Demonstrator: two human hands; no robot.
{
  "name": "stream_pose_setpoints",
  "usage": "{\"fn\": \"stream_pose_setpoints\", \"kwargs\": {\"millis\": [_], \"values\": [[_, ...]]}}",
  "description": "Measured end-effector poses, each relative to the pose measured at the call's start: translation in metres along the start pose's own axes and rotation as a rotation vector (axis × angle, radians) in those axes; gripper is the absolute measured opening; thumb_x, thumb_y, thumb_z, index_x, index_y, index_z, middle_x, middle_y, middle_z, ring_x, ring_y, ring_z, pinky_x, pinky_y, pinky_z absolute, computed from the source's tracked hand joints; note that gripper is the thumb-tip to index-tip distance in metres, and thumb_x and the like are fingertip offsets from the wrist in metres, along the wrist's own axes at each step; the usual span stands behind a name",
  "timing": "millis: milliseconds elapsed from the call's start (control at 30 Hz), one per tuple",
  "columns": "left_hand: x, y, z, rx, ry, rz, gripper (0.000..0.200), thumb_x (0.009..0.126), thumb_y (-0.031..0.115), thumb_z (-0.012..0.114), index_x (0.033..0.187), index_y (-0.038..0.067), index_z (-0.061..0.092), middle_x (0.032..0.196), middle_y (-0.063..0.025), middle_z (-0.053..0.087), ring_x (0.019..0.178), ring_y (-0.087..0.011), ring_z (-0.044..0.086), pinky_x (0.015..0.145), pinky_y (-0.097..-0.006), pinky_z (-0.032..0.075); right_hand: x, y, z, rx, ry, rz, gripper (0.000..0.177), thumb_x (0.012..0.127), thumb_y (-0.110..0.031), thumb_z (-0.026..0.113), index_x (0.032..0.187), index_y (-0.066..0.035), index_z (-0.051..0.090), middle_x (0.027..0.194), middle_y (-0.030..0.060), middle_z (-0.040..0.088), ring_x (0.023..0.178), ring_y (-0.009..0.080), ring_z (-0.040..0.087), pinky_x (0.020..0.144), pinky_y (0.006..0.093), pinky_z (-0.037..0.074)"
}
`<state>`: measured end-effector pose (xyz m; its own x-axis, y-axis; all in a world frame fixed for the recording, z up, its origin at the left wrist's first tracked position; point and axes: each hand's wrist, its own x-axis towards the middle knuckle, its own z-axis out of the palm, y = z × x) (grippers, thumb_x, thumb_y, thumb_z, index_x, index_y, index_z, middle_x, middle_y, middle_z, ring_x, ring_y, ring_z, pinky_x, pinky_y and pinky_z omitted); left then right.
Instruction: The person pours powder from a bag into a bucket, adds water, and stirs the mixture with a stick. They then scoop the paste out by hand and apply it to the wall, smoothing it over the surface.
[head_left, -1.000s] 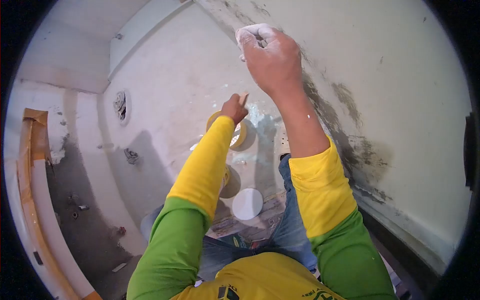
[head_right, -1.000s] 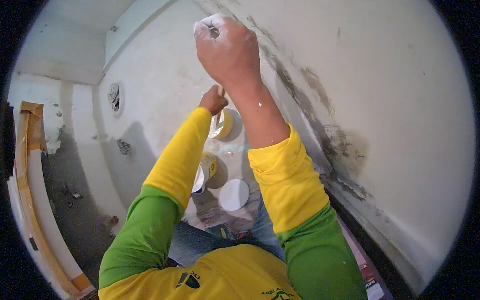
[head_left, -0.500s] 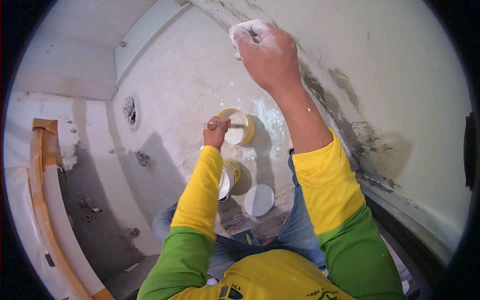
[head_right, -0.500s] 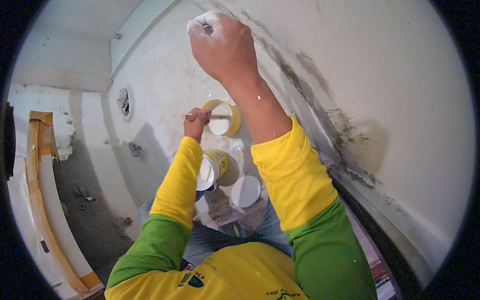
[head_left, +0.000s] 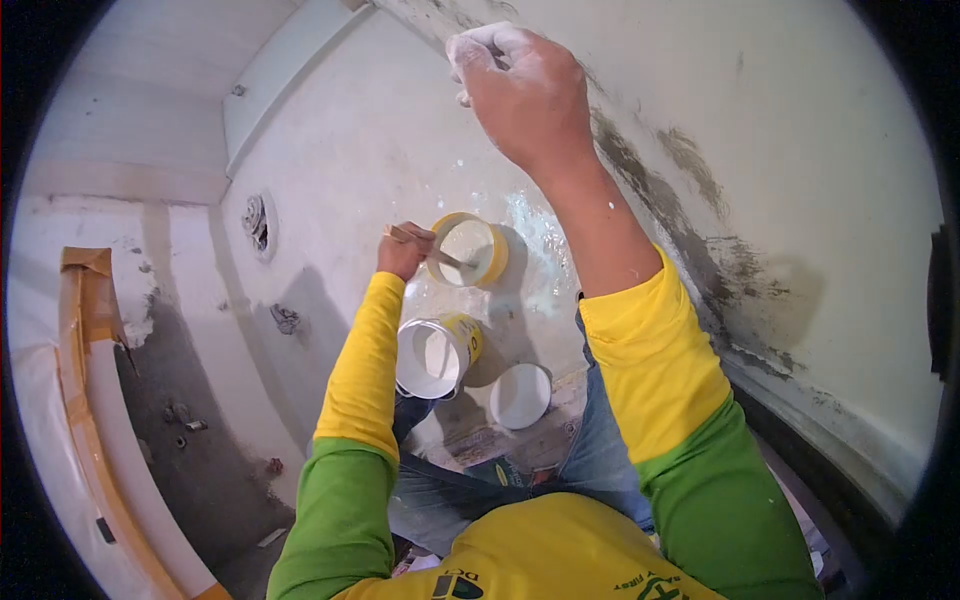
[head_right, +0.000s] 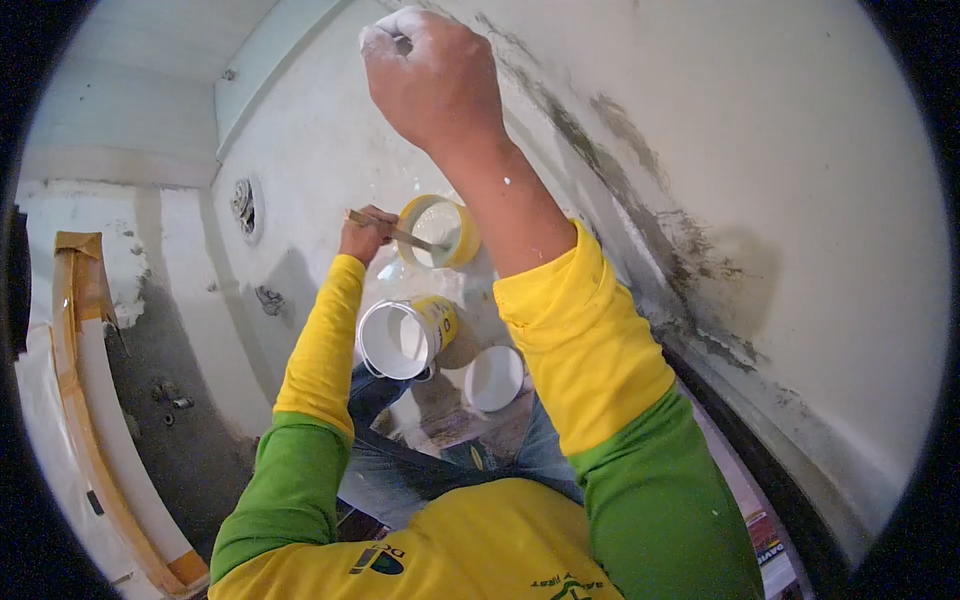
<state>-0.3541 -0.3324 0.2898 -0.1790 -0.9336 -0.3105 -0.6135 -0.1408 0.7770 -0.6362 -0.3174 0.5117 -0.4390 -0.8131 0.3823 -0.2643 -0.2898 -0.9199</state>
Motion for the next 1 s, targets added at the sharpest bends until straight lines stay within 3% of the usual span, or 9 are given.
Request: {"fn": "stream_pose_setpoints", "kwargs": {"millis": [233,333,367,500,600,700,767,833,1000], "values": [[-0.023,-0.006,0.048,-0.145,-0.006,0.288,0.008,0.079,0.005,0.063,0.084,0.001,0.069,0.081,-0.0072,0.069,0.075,-0.0160,0.064,0.069,-0.0276,0.052,0.002,-0.005,-0.011,0.102,-0.056,0.162,0.026,0.085,-0.024,0.058,0.090,0.000,0.067,0.075,0.0055,0.068,0.063,0.0112,0.064,0.063,0.0244,0.050],[-0.013,0.007,-0.004,0.247,-0.147,0.248,0.010,0.076,0.002,0.061,0.083,0.001,0.069,0.081,-0.0073,0.069,0.076,-0.0166,0.064,0.071,-0.0279,0.052,-0.003,-0.008,-0.012,0.107,-0.061,0.205,0.026,0.085,-0.024,0.059,0.090,0.001,0.067,0.075,0.0058,0.068,0.063,0.0113,0.064,0.062,0.0243,0.050],[-0.004,0.010,-0.007,0.125,-0.037,-0.066,0.008,0.075,0.005,0.061,0.077,0.002,0.068,0.084,-0.0093,0.070,0.080,-0.0159,0.065,0.075,-0.0275,0.052,-0.002,-0.010,-0.012,0.119,-0.060,0.225,0.027,0.085,-0.024,0.059,0.090,0.001,0.066,0.075,0.0062,0.068,0.063,0.0115,0.064,0.062,0.0245,0.050],[-0.009,-0.011,0.034,-0.396,0.124,0.175,0.008,0.073,0.003,0.063,0.079,0.001,0.068,0.081,-0.0094,0.070,0.077,-0.0161,0.066,0.071,-0.0274,0.052,-0.002,-0.007,-0.010,0.126,-0.068,0.154,0.027,0.085,-0.025,0.059,0.090,0.001,0.066,0.076,0.0068,0.068,0.063,0.0118,0.064,0.063,0.0249,0.050],[-0.017,-0.015,0.003,-0.079,-0.025,0.127,0.007,0.073,0.003,0.064,0.080,0.001,0.068,0.082,-0.0087,0.070,0.075,-0.0175,0.065,0.071,-0.0288,0.053,-0.003,-0.003,-0.010,0.054,-0.069,0.154,0.027,0.085,-0.025,0.059,0.092,0.001,0.066,0.076,0.0068,0.067,0.062,0.0120,0.064,0.063,0.0249,0.050],[0.002,-0.015,-0.020,-0.081,-0.016,-0.099,0.007,0.074,0.004,0.065,0.079,0.002,0.068,0.082,-0.0091,0.070,0.076,-0.0177,0.065,0.073,-0.0282,0.052,0.000,0.000,-0.007,-0.137,0.087,-0.250,0.020,0.085,-0.021,0.055,0.082,-0.004,0.065,0.083,0.0212,0.064,0.081,0.0401,0.061,0.071,0.0431,0.049],[0.006,-0.003,0.001,0.014,0.189,0.089,0.006,0.074,0.002,0.065,0.079,0.002,0.068,0.082,-0.0093,0.069,0.077,-0.0175,0.065,0.074,-0.0280,0.053,-0.004,-0.015,-0.006,0.034,-0.073,0.208,0.028,0.085,-0.026,0.059,0.092,0.001,0.066,0.076,0.0066,0.068,0.062,0.0123,0.064,0.064,0.0252,0.050],[-0.008,-0.004,0.030,-0.105,0.158,0.269,0.007,0.075,-0.002,0.063,0.080,0.001,0.067,0.088,-0.0113,0.070,0.079,-0.0172,0.066,0.073,-0.0296,0.054,-0.004,-0.010,-0.001,0.076,-0.067,0.201,0.029,0.085,-0.026,0.059,0.092,0.001,0.066,0.076,0.0066,0.068,0.062,0.0124,0.064,0.064,0.0253,0.050],[0.007,-0.007,-0.016,-0.039,-0.094,-0.122,0.011,0.072,0.001,0.062,0.080,0.003,0.069,0.079,-0.0083,0.070,0.073,-0.0153,0.065,0.069,-0.0282,0.052,-0.004,-0.008,-0.001,0.138,-0.070,0.180,0.030,0.086,-0.026,0.059,0.093,0.002,0.066,0.077,0.0070,0.068,0.063,0.0127,0.064,0.064,0.0254,0.050]]}}
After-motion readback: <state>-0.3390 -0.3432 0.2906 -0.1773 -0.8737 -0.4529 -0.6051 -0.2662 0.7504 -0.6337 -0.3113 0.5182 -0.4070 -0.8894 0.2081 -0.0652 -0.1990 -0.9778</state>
